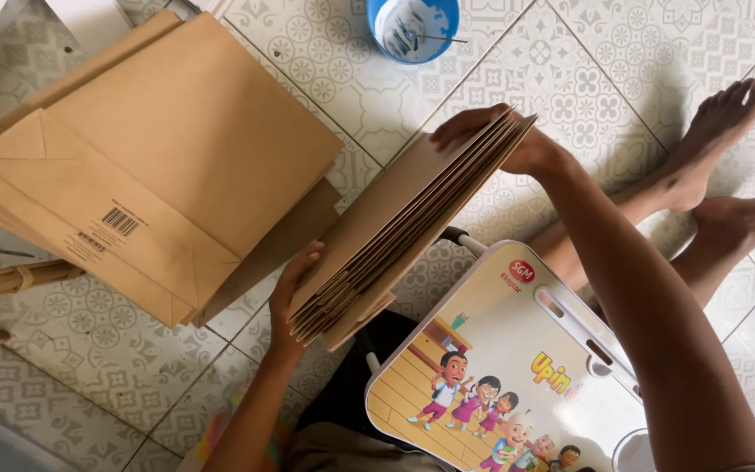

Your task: Applying glue to the bottom flaps of paper bags and folding them to complete the assembly.

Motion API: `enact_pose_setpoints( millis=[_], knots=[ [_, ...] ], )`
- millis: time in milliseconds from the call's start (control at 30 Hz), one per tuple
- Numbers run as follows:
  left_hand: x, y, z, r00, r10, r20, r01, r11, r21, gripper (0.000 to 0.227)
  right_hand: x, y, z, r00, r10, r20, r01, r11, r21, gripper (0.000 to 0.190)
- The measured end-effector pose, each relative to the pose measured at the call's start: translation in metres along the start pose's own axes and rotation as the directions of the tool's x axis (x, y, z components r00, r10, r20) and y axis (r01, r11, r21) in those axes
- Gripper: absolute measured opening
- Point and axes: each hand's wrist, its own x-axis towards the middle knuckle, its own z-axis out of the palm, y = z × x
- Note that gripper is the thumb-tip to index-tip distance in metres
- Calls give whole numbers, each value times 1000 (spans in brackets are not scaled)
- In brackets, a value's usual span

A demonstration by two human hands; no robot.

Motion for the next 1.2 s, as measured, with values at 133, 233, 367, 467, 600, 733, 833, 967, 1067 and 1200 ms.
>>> enact_pose_setpoints(
  millis=[133, 233, 367, 467, 600, 733, 833, 967, 1067, 1200],
  knots=[
    [0, 15, 2, 994, -112, -1, 111, 984, -143, 44, -2, -5, -1, 1000, -5, 10, 6, 995, -101, 71],
    [-7, 20, 1, 988, -149, -47, 138, 972, -188, 42, -3, -4, -1, 998, -34, 44, 36, 998, -47, 95],
    [-6, 5, -4, 967, -251, -49, 242, 960, -142, 40, 4, -10, 14, 977, 213, 13, -210, 970, -120, 30],
    [-30, -23, -19, 967, -252, -42, 256, 955, 151, 35, 15, -30, 10, 880, 471, -60, -474, 862, -180, 37],
    [-66, -10, -33, 886, -457, -75, 463, 873, 152, 60, 34, -82, 28, 698, 716, -11, -681, 659, -319, 48],
    [-104, -21, -40, 876, -477, -66, 482, 867, 129, 80, 57, -74, 56, 671, 740, 35, -657, 616, -435, 59],
    [-129, -44, -55, 816, -572, -83, 564, 820, -100, 68, 73, -71, 72, 653, 756, 43, -633, 576, -518, 67],
    [-134, -47, -71, 733, -668, -126, 656, 744, -128, 67, 87, -88, 95, 634, 772, 49, -612, 539, -578, 78],
    [-132, -48, -89, 698, -711, -91, 673, 694, -256, 76, 80, -82, 102, 635, 771, 50, -648, 568, -507, 72],
    [-149, -129, -129, 603, -791, -109, 491, 475, -731, 66, 76, -48, 113, 662, 749, 40, -681, 623, -385, 52]
  ],
)
